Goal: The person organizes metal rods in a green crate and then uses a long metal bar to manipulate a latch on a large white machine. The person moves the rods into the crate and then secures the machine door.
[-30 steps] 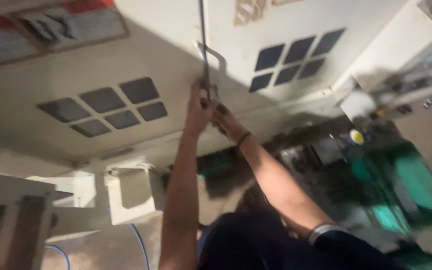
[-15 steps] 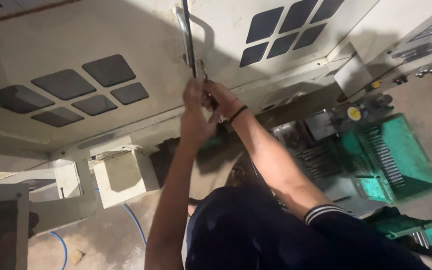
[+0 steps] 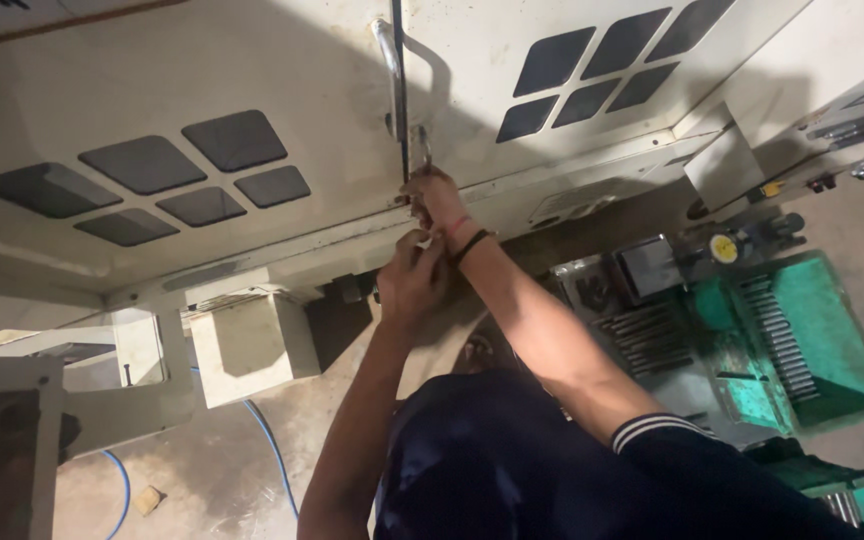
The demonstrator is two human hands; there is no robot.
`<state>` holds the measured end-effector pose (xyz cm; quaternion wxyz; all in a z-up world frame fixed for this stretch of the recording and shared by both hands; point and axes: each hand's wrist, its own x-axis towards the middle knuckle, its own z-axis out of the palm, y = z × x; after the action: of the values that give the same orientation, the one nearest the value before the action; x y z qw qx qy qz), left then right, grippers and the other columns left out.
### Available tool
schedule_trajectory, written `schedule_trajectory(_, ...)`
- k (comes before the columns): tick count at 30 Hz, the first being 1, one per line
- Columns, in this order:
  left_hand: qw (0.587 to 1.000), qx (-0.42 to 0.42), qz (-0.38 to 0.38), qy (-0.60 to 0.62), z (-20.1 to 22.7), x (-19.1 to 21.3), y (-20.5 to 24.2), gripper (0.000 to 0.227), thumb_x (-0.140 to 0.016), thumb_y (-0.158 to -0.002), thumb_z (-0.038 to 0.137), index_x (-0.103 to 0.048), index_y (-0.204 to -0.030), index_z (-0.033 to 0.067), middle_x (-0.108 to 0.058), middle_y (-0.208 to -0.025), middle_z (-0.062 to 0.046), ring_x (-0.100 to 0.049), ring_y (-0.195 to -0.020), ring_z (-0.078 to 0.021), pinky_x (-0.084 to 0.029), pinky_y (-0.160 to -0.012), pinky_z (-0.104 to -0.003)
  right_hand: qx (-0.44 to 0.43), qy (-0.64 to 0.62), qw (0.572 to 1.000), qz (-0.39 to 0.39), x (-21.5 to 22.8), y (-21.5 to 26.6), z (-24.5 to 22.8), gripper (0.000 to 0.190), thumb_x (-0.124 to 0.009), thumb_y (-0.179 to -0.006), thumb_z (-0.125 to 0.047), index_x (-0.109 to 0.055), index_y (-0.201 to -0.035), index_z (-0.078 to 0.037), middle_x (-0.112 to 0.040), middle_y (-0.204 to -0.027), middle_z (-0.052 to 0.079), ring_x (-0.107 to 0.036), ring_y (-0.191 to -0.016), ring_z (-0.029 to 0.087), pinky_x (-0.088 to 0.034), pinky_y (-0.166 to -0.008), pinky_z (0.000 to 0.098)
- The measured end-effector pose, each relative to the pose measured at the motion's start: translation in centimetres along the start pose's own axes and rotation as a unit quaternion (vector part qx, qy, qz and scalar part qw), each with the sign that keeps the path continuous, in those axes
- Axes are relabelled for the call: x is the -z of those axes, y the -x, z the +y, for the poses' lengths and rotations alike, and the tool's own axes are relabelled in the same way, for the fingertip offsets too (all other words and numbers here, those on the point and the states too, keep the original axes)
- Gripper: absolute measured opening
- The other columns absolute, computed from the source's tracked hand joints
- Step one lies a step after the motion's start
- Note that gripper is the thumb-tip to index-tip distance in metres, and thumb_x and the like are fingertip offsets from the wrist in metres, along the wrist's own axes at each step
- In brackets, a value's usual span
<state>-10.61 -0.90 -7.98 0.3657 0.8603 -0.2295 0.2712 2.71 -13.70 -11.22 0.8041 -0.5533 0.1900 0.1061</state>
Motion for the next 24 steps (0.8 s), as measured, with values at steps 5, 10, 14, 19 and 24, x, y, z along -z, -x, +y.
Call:
schedule_trajectory(5, 0.999, 0.031, 0.033, -0.009, 0.8, 0.3, -1.0, 0.025, -0.079, -0.082, 0.009, -0.072, -0.105, 0.0125, -0.062, -0.117, -0.007, -0.071, -0.078, -0.0226, -0.057, -0.061, -0.036, 0.014, 0.004, 0.999, 0.037, -1.1, 0.7, -0.7, 0.010, -0.066, -0.080, -0.008, -0.060, -0.088, -0.007, -0.048, -0.057, 0.004, -0.044, -0.038, 0.016, -0.031, -0.032, 0.0340)
schedule_trajectory(10, 0.996, 0.075, 0.045, -0.016, 1.2, 0.4, -1.2, 0.020, -0.080, -0.083, 0.010, -0.072, -0.101, 0.0127, -0.061, -0.116, -0.008, -0.071, -0.078, -0.0225, -0.056, -0.059, -0.036, -0.011, -0.013, 0.999, 0.051, -1.5, 0.7, -0.6, 0.010, -0.066, -0.078, -0.008, -0.061, -0.087, -0.010, -0.058, -0.061, 0.005, -0.041, -0.038, 0.013, -0.026, -0.032, 0.0313)
schedule_trajectory(14, 0.993, 0.109, 0.037, -0.023, 1.2, 0.1, -1.3, 0.016, -0.078, -0.087, 0.012, -0.071, -0.102, 0.0121, -0.061, -0.121, -0.009, -0.072, -0.078, -0.0223, -0.056, -0.060, -0.036, 0.060, -0.006, 0.998, 0.026, -1.3, 0.9, -0.1, 0.010, -0.068, -0.078, -0.006, -0.062, -0.086, -0.006, -0.063, -0.067, 0.008, -0.045, -0.040, 0.015, -0.032, -0.034, 0.0320)
schedule_trajectory(19, 0.992, 0.116, 0.026, -0.030, 1.9, 0.2, -0.8, 0.017, -0.078, -0.085, 0.014, -0.069, -0.099, 0.0109, -0.060, -0.121, -0.011, -0.072, -0.080, -0.0248, -0.055, -0.059, -0.037, 0.021, 0.029, 0.999, 0.025, -1.2, 1.6, -0.3, 0.015, -0.073, -0.077, -0.009, -0.060, -0.085, -0.007, -0.055, -0.064, 0.003, -0.040, -0.038, 0.014, -0.027, -0.032, 0.0319)
schedule_trajectory(24, 0.980, 0.185, 0.032, 0.063, 2.9, 1.9, -3.1, 0.023, -0.073, -0.091, 0.011, -0.069, -0.114, 0.0101, -0.061, -0.124, -0.012, -0.072, -0.081, -0.0200, -0.061, -0.068, -0.033, -0.016, 0.103, 0.992, -0.072, -0.5, 1.8, -3.2, 0.022, -0.076, -0.088, -0.022, -0.061, -0.085, -0.007, -0.050, -0.061, 0.003, -0.040, -0.039, 0.012, -0.027, -0.033, 0.0310)
